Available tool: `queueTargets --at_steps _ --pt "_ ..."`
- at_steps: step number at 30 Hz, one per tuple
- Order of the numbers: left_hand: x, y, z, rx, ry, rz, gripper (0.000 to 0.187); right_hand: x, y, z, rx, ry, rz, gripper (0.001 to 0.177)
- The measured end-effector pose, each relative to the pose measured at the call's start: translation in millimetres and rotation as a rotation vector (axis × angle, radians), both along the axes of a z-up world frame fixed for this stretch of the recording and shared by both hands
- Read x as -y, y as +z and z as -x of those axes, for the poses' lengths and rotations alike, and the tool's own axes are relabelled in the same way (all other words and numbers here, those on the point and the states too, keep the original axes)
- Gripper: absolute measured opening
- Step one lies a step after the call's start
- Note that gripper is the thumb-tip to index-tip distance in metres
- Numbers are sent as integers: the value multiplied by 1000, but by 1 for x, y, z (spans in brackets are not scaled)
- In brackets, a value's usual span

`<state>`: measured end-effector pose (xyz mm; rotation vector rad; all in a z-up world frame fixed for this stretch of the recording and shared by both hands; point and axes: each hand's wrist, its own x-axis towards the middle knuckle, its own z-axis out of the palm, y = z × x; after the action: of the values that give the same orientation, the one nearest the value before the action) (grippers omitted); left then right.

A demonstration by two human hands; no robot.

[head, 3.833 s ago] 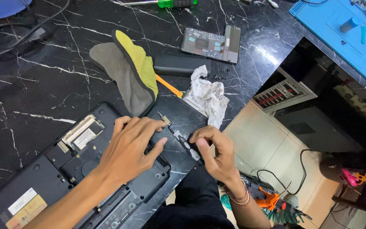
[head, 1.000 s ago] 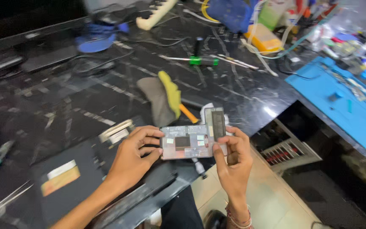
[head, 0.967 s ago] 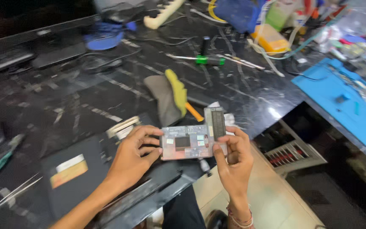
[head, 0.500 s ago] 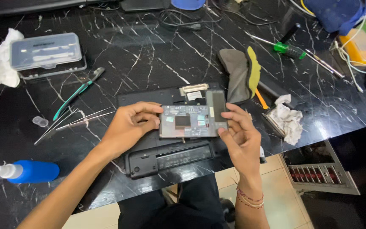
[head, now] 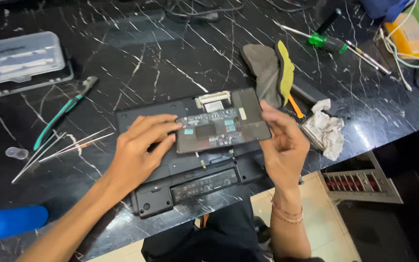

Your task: The person uses a screwdriver to remove screws from the back of a laptop, removes a cover plate, and then places a hard drive into the laptop's drive bay. They then replace the cover plate and secure it with screws.

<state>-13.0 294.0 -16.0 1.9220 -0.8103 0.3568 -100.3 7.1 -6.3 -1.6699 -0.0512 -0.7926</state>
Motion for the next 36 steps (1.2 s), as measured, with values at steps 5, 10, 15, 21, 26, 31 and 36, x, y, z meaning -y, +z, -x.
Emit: queueTargets --at_steps 5,10,15,21,26,31,36 --pt "18 15 -9 23 -34 13 23 9 11 -14 47 -27 40 35" --pt "24 -12 -21 7 -41 29 11 21 -6 -16 33 -97 137 40" --pt "21 -17 -23 -81 -17 19 8 15 0 -13 -13 -86 199 41" --pt "14 -11 -26 -193 -11 44 10 4 -3 -17 -37 -42 80 41" --pt "17 -4 -22 -271 -7 77 15 10 -18 -19 -45 -23 37 40" --pt "17 0 -24 -319 -24 92 17 21 -30 -18 -106 -18 -16 46" --pt "15 0 -27 -351 -47 60 13 8 -13 -18 -128 29 -17 50"
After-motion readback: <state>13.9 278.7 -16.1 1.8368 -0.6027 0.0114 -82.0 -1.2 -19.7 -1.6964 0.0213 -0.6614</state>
